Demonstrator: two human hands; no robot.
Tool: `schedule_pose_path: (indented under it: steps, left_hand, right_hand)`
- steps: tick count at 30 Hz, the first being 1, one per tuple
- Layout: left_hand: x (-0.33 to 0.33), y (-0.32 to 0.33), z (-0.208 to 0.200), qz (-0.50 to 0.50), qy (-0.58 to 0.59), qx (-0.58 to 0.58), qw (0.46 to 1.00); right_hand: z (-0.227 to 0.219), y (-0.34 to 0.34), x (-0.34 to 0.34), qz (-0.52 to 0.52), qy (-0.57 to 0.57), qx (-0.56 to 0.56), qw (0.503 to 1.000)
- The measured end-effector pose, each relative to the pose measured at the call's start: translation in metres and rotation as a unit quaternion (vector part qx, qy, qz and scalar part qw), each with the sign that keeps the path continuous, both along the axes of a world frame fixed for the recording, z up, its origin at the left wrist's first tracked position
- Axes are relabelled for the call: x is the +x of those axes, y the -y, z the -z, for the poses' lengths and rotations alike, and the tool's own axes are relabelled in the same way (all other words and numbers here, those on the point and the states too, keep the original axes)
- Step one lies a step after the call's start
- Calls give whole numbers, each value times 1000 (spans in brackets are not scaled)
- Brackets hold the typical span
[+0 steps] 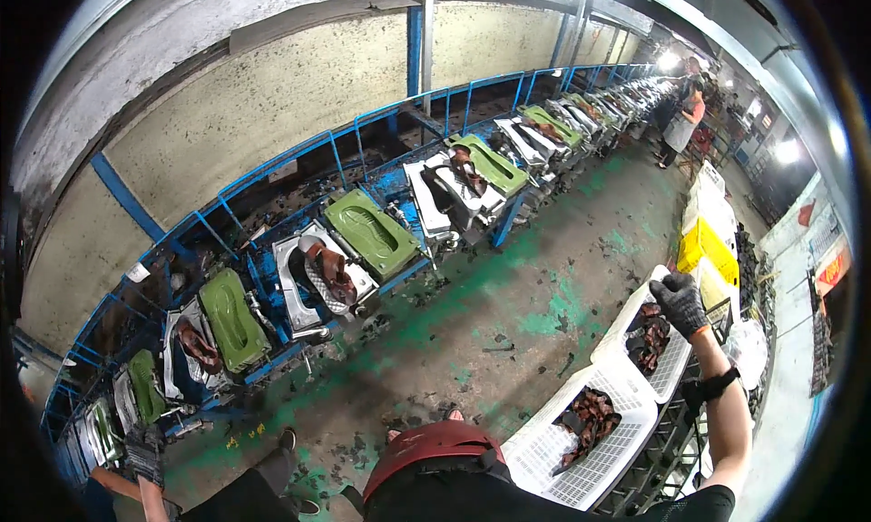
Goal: Operating an assembly line conveyor system to place shoe components into molds for processing.
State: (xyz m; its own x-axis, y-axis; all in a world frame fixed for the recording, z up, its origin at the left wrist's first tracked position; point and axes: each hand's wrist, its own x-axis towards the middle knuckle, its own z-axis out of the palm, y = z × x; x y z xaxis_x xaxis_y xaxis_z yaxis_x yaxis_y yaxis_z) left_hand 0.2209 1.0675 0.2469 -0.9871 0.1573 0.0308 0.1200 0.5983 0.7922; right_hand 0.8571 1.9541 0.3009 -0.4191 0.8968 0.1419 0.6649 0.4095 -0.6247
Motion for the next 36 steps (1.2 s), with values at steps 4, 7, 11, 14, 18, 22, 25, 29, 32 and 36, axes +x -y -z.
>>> schedule_pose_path:
  steps: [4,7,11,14,18,22,25,29,32,36]
  left_hand:
    - [111,-252,-100,206,-168,-57,962]
    - [175,-422,-148,516,-264,-85,811]
    - [242,-499,-173,633,-303,-14,713]
    - [225,-495,-159,636,-298,0,712]
    - [212,-373,-107,355,-178,-224,890]
    - [212,-412,-87,222,-306,-219,899]
    - [147,-481,-11,155,7,20,988]
    - [63,-447,218,50,-53,-206,976]
    - [72,-396,279,44,226,-425,875]
    - [116,-303,370,76,47,-481,872]
  right_hand:
    - [-45,73,-173,-283,61,94,953]
    - [-53,130,-264,-510,-9,136,849]
    - [-16,161,-298,-702,-109,250,658]
    - [-41,136,-242,-667,-4,311,677]
    - [-45,96,-144,-455,0,132,881]
    - [-47,86,-158,-390,-32,20,920]
    - [45,41,-222,-325,-91,-90,937]
    - [218,-75,-253,-112,76,-267,954]
    - [320,-135,-163,-38,251,-71,965]
    - [317,-143,-112,-122,241,25,963]
